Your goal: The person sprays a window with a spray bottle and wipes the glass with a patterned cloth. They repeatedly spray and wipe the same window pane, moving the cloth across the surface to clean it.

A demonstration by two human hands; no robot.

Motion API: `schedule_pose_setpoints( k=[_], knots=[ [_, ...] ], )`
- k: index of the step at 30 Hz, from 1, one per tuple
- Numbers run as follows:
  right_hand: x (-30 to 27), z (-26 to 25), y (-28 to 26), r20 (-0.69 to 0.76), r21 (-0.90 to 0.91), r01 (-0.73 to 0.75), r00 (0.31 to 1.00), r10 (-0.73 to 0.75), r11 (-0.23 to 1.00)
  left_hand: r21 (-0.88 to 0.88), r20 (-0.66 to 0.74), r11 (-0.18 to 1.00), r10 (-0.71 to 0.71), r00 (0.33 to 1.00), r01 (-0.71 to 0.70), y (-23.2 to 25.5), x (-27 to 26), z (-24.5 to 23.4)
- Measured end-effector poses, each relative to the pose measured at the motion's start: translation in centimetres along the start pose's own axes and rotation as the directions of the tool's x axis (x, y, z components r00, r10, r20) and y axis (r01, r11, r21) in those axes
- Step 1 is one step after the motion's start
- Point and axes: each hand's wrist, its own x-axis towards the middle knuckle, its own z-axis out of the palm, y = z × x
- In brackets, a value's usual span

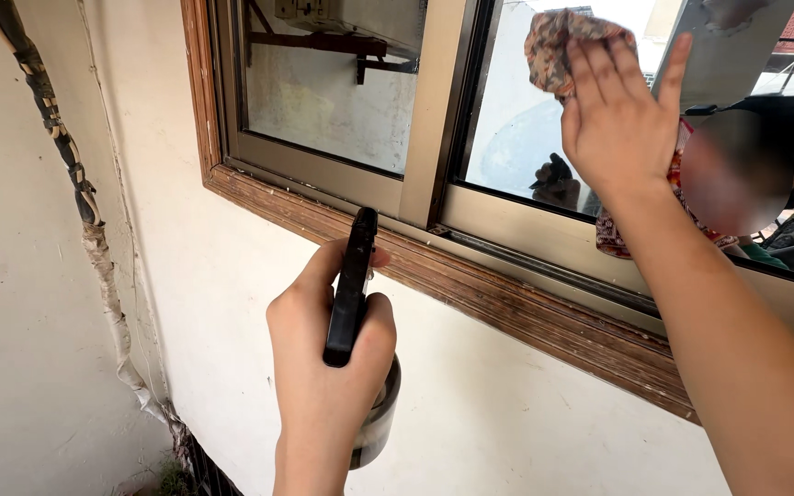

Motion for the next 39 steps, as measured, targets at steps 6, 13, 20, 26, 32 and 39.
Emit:
schedule_pose_setpoints(
  k=[6, 13, 20, 26, 32, 39],
  knots=[
    [1.2, 1.3, -1.4, -0.050, 0.148, -0.031, 0.998, 0.039, 0.988, -0.035, 0.018, 0.999, -0.005, 1.000, 0.006, -1.0, 0.9, 1.2],
    [2.1, 3.0, -4.0, -0.054, 0.263, -0.025, 0.998, 0.040, 0.965, -0.080, 0.040, 0.997, -0.009, 0.999, 0.012, -2.7, 1.6, 2.2],
    [2.6, 3.8, -7.4, 0.034, 0.473, -0.025, 0.999, 0.010, 0.881, -0.034, 0.026, 0.999, -0.014, 1.000, 0.015, -3.5, 2.3, 2.7],
    [2.8, 2.9, -9.1, 0.067, 0.577, -0.035, 0.998, -0.004, 0.816, -0.030, 0.027, 0.997, -0.075, 0.997, 0.076, -3.6, 2.0, 2.5],
    [2.5, 2.1, -10.0, 0.100, 0.602, -0.059, 0.995, -0.002, 0.797, 0.025, 0.019, 0.994, -0.105, 0.994, 0.105, -3.4, 1.4, 2.6],
    [1.2, 0.5, -10.8, 0.162, 0.629, -0.059, 0.985, -0.056, 0.775, -0.006, 0.032, 0.991, -0.135, 0.990, 0.135, -2.8, 0.2, 2.5]
  ],
)
